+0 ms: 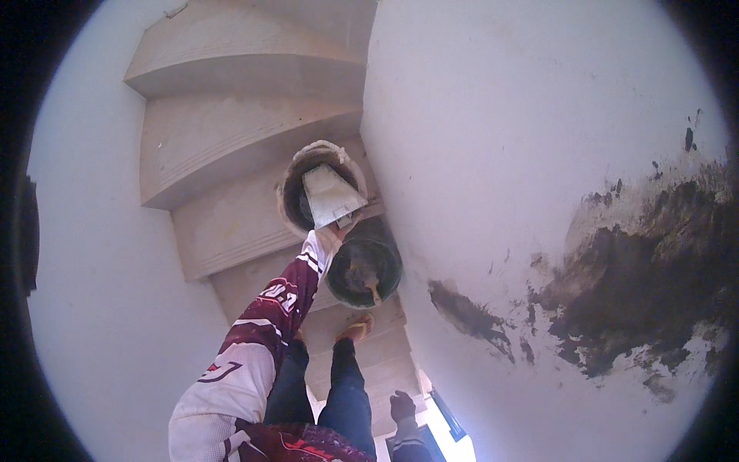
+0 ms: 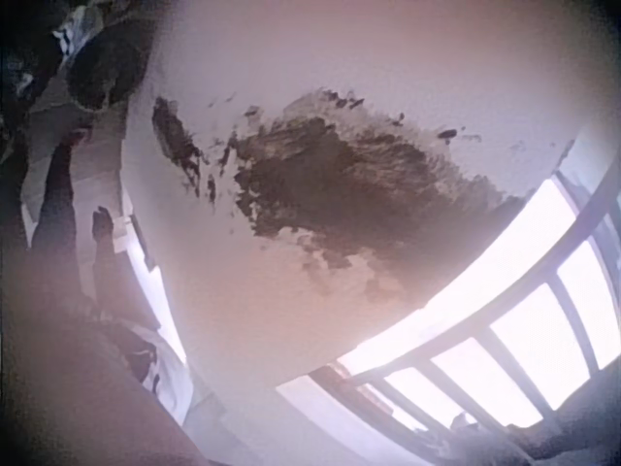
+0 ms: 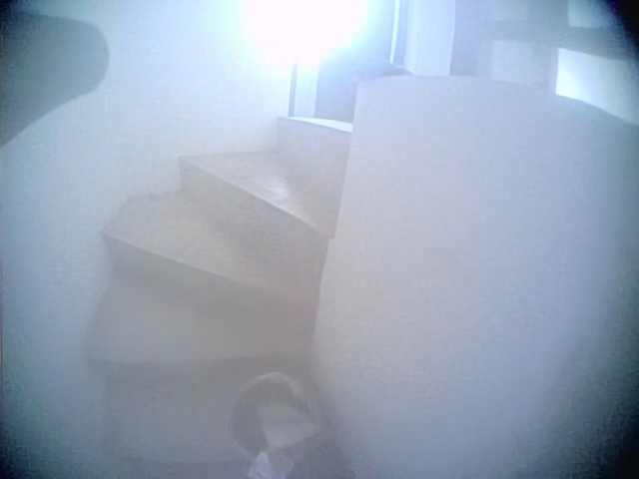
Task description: The person applies plaster to a damaged section of a wall adjacent to a spiral staircase using a trowel and a bucket. They smooth the surface and then use a brush to apply a liquid substance over the plastered area.
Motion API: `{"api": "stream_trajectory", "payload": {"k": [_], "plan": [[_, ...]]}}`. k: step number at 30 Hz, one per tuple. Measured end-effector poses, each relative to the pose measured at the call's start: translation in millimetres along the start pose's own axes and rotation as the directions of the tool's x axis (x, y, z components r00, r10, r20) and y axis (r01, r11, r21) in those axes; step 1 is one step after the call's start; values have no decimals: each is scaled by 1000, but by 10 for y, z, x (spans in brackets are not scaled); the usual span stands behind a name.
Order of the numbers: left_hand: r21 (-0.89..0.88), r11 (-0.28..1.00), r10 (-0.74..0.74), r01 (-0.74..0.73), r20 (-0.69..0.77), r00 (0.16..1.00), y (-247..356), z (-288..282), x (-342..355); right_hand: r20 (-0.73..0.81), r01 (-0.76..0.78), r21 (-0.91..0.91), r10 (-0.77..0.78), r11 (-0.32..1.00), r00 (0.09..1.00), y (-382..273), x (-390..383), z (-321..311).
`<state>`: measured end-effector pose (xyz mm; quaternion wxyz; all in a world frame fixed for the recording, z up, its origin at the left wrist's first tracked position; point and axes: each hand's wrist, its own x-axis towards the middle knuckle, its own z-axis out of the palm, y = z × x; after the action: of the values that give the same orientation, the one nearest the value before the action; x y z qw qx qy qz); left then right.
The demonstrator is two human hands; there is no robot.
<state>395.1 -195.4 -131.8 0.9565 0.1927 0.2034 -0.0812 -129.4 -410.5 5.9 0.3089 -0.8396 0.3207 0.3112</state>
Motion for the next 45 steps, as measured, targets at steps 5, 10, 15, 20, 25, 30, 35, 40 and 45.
{"api": "stream_trajectory", "payload": {"k": [5, 10, 15, 20, 25, 30, 35, 40, 45], "plan": [[385, 919, -51, 79, -83, 995, 80, 3, -760, -25, -14, 77, 16, 997, 1000, -8, -19, 86], [759, -426, -97, -493, 503, 859, 572, 546, -1886, 49, -41, 25, 40, 999, 998, -71, -53, 300], [277, 935, -286, 221, 220, 933, 482, 408, -2032, 36, -163, 153, 159, 975, 987, -263, -111, 326], [277, 908, -381, 314, 233, 895, 502, 385, -2478, -745, -24, 21, 32, 999, 666, -78, -190, 33], [526, 813, -390, 249, 175, 904, 624, 352, -3064, -955, -193, -288, -267, 938, 132, -842, -691, -1342], [792, 610, -330, 24, 226, 917, 633, 305, -3536, -915, -354, -346, -395, 869, -77, -972, -1114, -2288], [859, 509, -307, -61, 248, 919, 99, -160, -3630, -911, -618, -314, -411, 721, -17, -406, -941, -2450], [873, 477, -211, -97, 221, 952, -519, -6, -3625, -886, -614, -304, -454, 729, -100, -273, -718, -2474], [825, 562, -193, -63, 205, 959, -1245, 162, -3638, -771, -676, -316, -596, 665, -226, -297, -711, -2534]]}}
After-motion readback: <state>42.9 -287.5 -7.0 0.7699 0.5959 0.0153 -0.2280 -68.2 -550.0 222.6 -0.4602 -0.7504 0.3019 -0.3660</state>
